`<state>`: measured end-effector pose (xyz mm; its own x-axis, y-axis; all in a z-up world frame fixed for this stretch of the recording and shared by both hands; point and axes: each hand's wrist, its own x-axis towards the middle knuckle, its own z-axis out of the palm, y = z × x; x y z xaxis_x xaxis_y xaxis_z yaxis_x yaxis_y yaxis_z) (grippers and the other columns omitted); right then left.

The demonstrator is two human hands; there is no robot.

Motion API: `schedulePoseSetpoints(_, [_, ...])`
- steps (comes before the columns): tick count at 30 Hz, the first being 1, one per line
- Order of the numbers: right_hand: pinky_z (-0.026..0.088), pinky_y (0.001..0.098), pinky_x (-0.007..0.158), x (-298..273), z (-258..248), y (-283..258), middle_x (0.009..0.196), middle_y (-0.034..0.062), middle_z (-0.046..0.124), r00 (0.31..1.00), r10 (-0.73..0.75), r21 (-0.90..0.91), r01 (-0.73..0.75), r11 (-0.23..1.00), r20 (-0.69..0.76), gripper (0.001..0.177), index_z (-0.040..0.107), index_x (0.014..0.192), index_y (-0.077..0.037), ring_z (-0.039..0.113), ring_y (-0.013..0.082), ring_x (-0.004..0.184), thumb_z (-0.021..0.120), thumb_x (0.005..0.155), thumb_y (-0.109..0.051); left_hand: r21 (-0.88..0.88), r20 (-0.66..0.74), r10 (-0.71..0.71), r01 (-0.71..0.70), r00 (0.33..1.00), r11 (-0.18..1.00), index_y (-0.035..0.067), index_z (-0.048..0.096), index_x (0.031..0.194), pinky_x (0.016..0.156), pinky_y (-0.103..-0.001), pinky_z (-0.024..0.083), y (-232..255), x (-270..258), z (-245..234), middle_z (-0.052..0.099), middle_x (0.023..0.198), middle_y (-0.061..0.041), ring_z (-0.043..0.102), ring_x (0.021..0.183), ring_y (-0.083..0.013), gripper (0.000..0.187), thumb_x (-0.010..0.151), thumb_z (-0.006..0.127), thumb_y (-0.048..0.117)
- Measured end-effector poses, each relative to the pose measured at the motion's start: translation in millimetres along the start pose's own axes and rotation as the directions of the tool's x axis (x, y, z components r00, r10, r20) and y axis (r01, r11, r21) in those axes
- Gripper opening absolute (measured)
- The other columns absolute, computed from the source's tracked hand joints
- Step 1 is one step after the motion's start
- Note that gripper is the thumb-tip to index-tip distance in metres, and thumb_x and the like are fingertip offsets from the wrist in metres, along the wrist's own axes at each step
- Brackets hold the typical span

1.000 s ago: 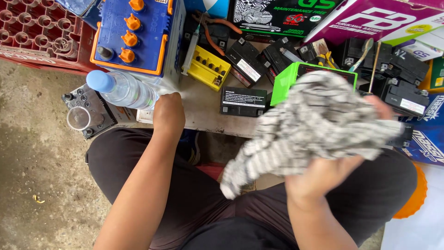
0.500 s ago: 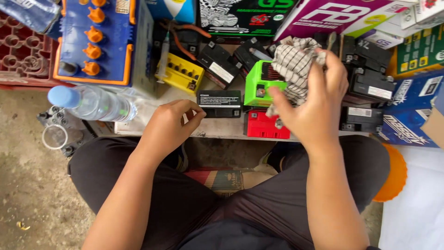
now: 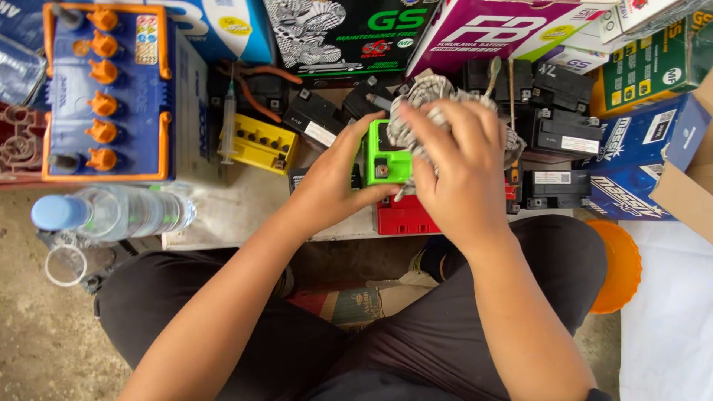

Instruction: Maintaining and cleaning lead-acid batteries using a cloth and a syringe

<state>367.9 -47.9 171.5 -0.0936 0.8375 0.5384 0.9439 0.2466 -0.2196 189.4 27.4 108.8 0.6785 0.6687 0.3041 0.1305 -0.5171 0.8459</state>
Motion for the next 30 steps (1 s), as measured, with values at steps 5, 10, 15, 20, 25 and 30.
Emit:
schedulePoseSetpoints(5, [0.052, 0.0442, 0.096, -6.2, -24.6, 11.3, 0.121, 0.0175, 0.062, 0.998, 0.050, -0.001, -0.050, 0.999, 0.041, 0.045, 0.078, 0.120, -0.003, 0.057, 0.0353, 0.110, 0.071, 0.077, 0.011, -0.022, 0.024, -0.044, 0.045, 0.999, 0.999, 0.004, 0.039, 0.146, 0.102, -0.038, 0.052, -1.0, 2.8, -1.4, 0.058, 0.140, -0.016, 0.064, 0.123, -0.0297, 0.089, 0.075, 0.092, 0.017])
schedulePoseSetpoints(10, [0.052, 0.0436, 0.095, -17.1, -44.6, 31.5, 0.122, 0.0223, 0.061, 0.979, 0.183, -0.016, -0.182, 0.983, 0.094, 0.039, 0.074, 0.121, 0.007, 0.061, 0.0379, 0.108, 0.070, 0.083, 0.012, -0.001, 0.049, -0.059, 0.059, 0.997, 0.998, 0.004, 0.040, 0.144, 0.099, -0.039, 0.052, 1.0, 6.8, -4.5, 0.060, 0.137, -0.016, 0.065, 0.120, -0.0299, 0.087, 0.075, 0.091, 0.017])
schedulePoseSetpoints(15, [0.054, 0.0423, 0.085, 2.6, -57.7, 16.0, 0.120, 0.0258, 0.062, 0.975, 0.201, 0.037, -0.198, 0.979, -0.097, 0.032, 0.072, 0.125, 0.011, 0.063, 0.0354, 0.101, 0.077, 0.094, 0.018, 0.021, 0.061, -0.082, 0.081, 0.995, 0.996, 0.003, 0.041, 0.143, 0.097, -0.039, 0.053, 1.2, 8.0, -5.6, 0.061, 0.135, -0.015, 0.066, 0.117, -0.0288, 0.086, 0.075, 0.091, 0.021])
schedulePoseSetpoints(20, [0.052, 0.0358, 0.080, 21.3, -17.8, -20.3, 0.119, 0.0138, 0.061, 0.998, 0.019, 0.032, -0.021, 0.999, 0.064, 0.037, 0.075, 0.117, 0.000, 0.059, 0.0258, 0.094, 0.076, 0.081, 0.006, 0.072, 0.056, -0.074, 0.070, 0.996, 0.995, 0.001, 0.037, 0.146, 0.099, -0.041, 0.052, -12.7, 4.1, -1.5, 0.058, 0.139, -0.020, 0.064, 0.121, -0.0339, 0.092, 0.071, 0.088, 0.015])
schedulePoseSetpoints(25, [0.053, 0.0309, 0.079, 5.5, -19.7, 6.6, 0.116, 0.0100, 0.063, 0.993, 0.063, -0.139, -0.048, 0.989, 0.104, 0.035, 0.079, 0.116, -0.006, 0.056, 0.0245, 0.099, 0.072, 0.084, 0.006, -0.010, 0.052, -0.037, 0.037, 0.998, 0.999, 0.002, 0.039, 0.145, 0.102, -0.038, 0.052, -2.9, 5.1, -4.0, 0.059, 0.137, -0.016, 0.064, 0.121, -0.0293, 0.089, 0.075, 0.091, 0.015])
schedulePoseSetpoints(30, [0.053, 0.0398, 0.089, -2.4, -28.6, 6.7, 0.118, 0.0150, 0.065, 0.998, 0.060, -0.132, -0.055, 0.990, 0.034, 0.033, 0.077, 0.110, 0.004, 0.060, 0.0316, 0.102, 0.073, 0.078, 0.009, 0.032, 0.058, -0.060, 0.058, 0.997, 0.998, 0.001, 0.038, 0.144, 0.098, -0.039, 0.054, -3.8, 7.8, -4.3, 0.060, 0.134, -0.017, 0.066, 0.117, -0.0301, 0.090, 0.074, 0.092, 0.021])
